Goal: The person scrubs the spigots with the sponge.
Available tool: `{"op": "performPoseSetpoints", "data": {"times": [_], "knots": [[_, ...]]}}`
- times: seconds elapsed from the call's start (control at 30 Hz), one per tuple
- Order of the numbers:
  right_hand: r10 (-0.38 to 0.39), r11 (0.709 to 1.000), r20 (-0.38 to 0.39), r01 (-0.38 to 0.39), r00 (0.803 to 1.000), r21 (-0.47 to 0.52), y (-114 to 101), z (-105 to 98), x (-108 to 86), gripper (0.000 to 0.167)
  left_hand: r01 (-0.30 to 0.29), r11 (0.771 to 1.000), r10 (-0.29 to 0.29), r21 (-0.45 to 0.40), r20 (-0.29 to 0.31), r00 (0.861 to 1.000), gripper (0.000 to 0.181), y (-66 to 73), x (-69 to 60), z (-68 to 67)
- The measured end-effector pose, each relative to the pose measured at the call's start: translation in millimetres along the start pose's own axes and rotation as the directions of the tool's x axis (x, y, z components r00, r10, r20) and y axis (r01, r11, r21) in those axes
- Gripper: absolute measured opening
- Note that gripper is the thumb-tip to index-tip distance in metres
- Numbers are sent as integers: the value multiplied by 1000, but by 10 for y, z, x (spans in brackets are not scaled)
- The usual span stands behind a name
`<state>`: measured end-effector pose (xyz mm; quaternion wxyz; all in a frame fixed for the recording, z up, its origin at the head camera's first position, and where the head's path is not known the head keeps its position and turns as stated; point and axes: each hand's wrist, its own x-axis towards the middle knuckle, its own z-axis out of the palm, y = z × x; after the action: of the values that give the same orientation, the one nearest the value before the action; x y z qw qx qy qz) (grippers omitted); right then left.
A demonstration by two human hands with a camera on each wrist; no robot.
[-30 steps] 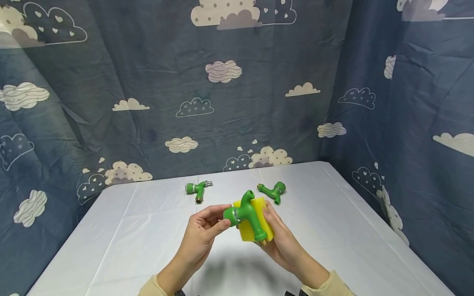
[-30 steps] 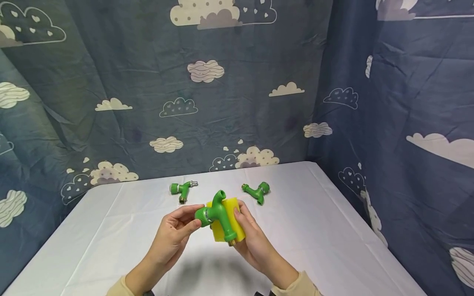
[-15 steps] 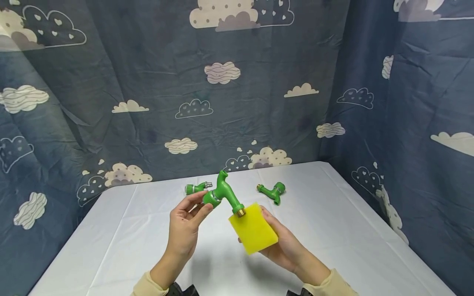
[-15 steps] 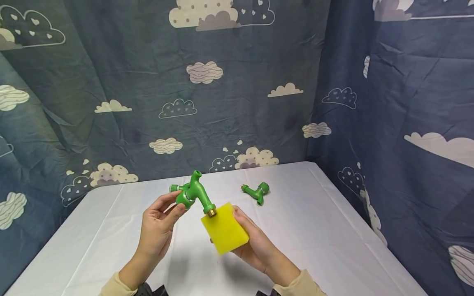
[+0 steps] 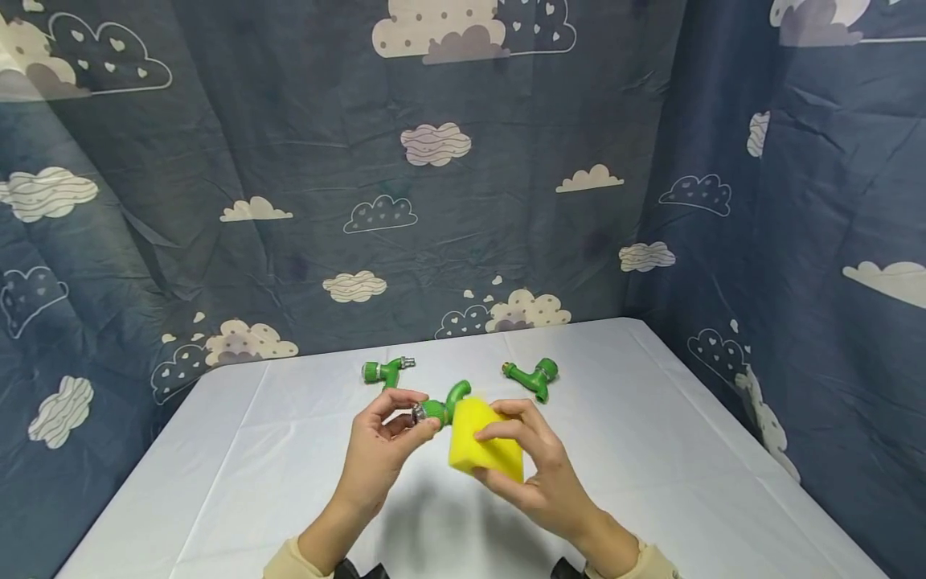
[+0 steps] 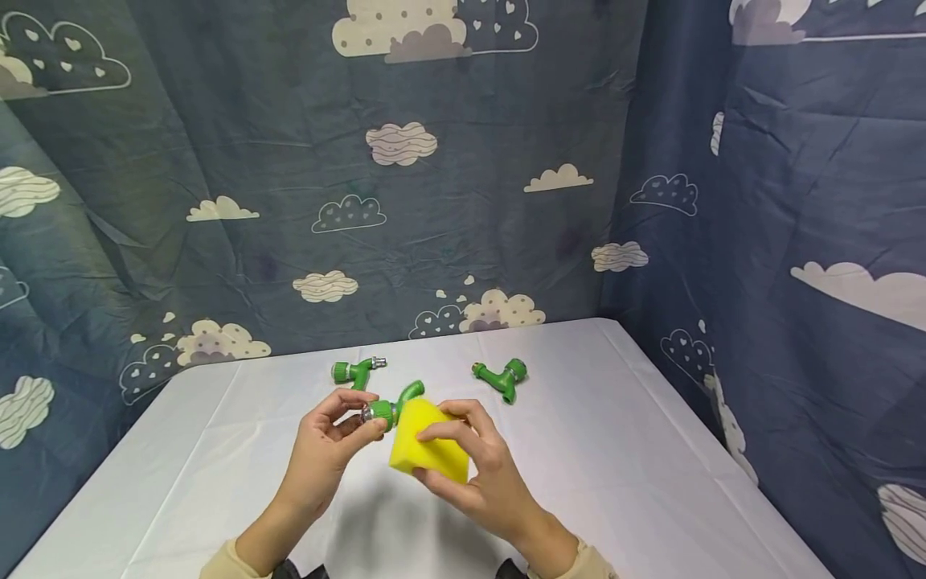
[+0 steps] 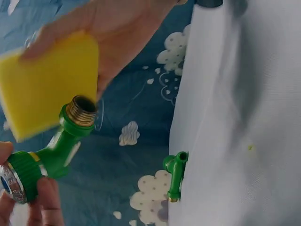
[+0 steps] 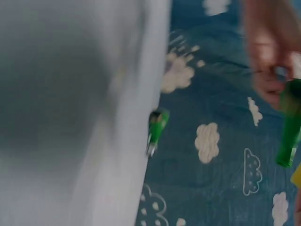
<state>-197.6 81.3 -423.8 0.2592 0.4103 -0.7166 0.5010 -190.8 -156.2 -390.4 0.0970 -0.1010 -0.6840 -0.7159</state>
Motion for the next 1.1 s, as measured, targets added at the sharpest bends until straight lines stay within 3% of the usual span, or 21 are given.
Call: {"op": "performPoseSetpoints", "data": {"times": [0.07, 0.13, 0.23, 0.3, 0.37, 0.43, 0.5, 0.57, 0.63, 0.73, 0.87, 1.0, 1.1], "knots": [[-76, 989, 4, 75, 997, -129, 13, 33, -28, 42, 2, 997, -7, 73, 64, 998, 32, 15, -49, 41], [-94, 975, 6, 93, 996, -200, 36, 41, -47, 39, -11, 992, -3, 122, 113, 994, 30, 33, -81, 64], [-56, 960, -41, 43, 998, -278, 86, 21, -39, 40, -32, 989, 10, 141, 155, 988, 29, 68, -105, 63], [0, 949, -98, -31, 995, -315, 116, 3, -21, 43, -51, 988, 26, 149, 164, 986, 29, 93, -115, 47], [48, 944, -153, -95, 987, -315, 136, -10, -2, 47, -74, 985, 47, 159, 165, 985, 31, 113, -124, 29], [51, 951, -179, -103, 982, -293, 139, -17, 9, 47, -87, 981, 60, 173, 156, 986, 32, 124, -125, 18], [9, 964, -154, -49, 988, -261, 122, -18, 1, 44, -86, 979, 61, 185, 137, 989, 33, 130, -119, 18], [-76, 970, -85, 54, 993, -235, 99, -10, -18, 36, -67, 980, 45, 186, 123, 991, 33, 129, -110, 25], [-153, 967, -19, 146, 988, -211, 79, 1, -34, 28, -44, 983, 21, 180, 127, 992, 33, 130, -103, 34], [-201, 956, 28, 203, 979, -214, 77, 10, -46, 26, -28, 985, 0, 171, 163, 987, 33, 135, -98, 34], [-162, 953, -8, 154, 987, -261, 124, -4, -46, 30, -60, 986, 23, 153, 234, 972, 31, 144, -100, 8], [-75, 961, -74, 52, 994, -271, 180, -21, -44, 24, -113, 986, 71, 124, 300, 951, 29, 154, -110, -22], [-10, 966, -119, -21, 993, -256, 205, -27, -43, 39, -145, 983, 99, 115, 336, 937, 26, 162, -117, -39]]}}
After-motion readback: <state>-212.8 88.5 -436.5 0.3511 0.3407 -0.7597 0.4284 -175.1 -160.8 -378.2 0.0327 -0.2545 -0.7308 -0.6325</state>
